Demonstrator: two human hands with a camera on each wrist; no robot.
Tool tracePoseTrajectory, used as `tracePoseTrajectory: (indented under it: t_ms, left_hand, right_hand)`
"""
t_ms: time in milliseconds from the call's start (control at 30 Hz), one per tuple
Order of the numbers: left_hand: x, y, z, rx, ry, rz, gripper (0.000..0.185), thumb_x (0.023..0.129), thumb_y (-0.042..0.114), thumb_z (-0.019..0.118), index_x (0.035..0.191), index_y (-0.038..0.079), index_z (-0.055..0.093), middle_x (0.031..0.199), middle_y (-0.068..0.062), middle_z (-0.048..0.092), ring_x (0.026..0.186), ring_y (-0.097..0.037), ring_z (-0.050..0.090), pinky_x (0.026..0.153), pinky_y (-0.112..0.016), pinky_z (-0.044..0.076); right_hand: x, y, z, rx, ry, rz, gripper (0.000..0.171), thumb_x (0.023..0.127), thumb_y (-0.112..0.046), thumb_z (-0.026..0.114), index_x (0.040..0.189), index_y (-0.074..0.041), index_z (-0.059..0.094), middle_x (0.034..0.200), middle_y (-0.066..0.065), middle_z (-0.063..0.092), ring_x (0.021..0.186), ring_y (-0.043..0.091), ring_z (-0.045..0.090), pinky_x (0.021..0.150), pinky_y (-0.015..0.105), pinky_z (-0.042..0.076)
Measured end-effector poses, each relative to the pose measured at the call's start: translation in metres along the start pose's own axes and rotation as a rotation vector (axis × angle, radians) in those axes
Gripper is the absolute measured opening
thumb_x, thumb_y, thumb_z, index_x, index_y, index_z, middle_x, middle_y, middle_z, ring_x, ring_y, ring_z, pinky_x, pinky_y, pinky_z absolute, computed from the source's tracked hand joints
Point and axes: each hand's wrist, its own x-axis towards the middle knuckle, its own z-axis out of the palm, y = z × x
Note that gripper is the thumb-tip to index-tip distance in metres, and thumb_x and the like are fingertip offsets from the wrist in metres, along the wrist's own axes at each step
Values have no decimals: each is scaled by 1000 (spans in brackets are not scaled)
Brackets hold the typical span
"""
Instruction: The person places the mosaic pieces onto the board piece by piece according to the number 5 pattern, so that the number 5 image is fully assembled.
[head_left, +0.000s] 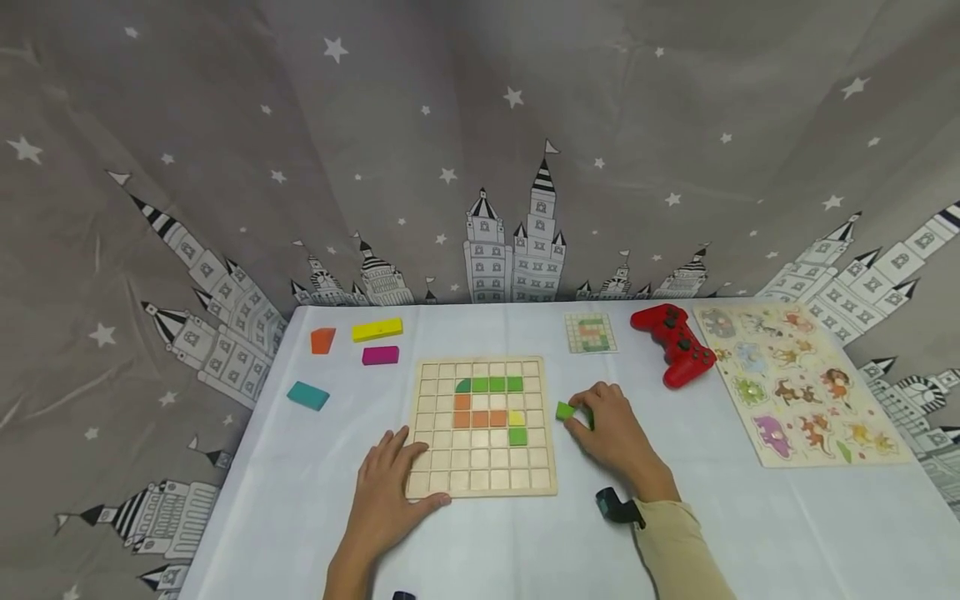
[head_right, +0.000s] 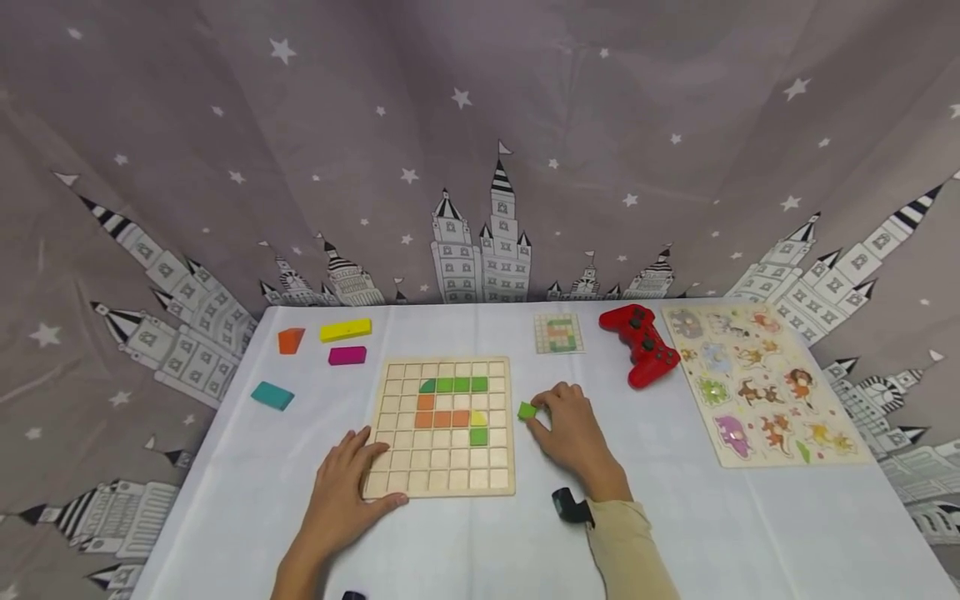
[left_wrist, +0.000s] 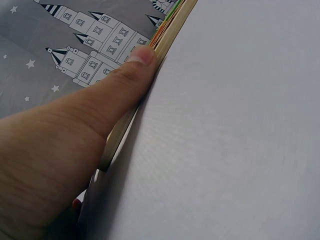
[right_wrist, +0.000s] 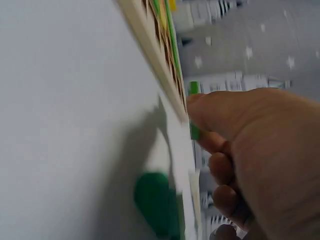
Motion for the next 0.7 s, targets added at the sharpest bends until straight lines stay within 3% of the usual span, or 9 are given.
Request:
tracePoseTrajectory:
  t_ms: [333,500,700]
  left_hand:
    - [-1,0,1,-3,10,7,88,69,70,80,137,20,57,163,-15,37,154,-41,23,122,-64,19]
    - [-1,0,2,-2,18,9,88,69,70,81,137,20,57,163,-15,37,154,-41,23,122,-64,20]
    - [-2,-1,3,1,20,12,88,69,70,81,137,21,57,163,-14,37,154,-40,23,123,-64,19]
  right_hand:
    - [-29,-39,14,52,-58,-237,25,85,-32,83,104,-18,73,96,-9,58,91,9,45,81,31,49]
    - [-35,-47,21,53,-71,-282,23,86,-33,82,103,-20,73,94,-11,57,87,6,41,76,25,44]
    - [-37,-48,27,23,-76,-269,23,87,-35,81,104,-21,73,94,-11,56,87,6,40,77,26,43]
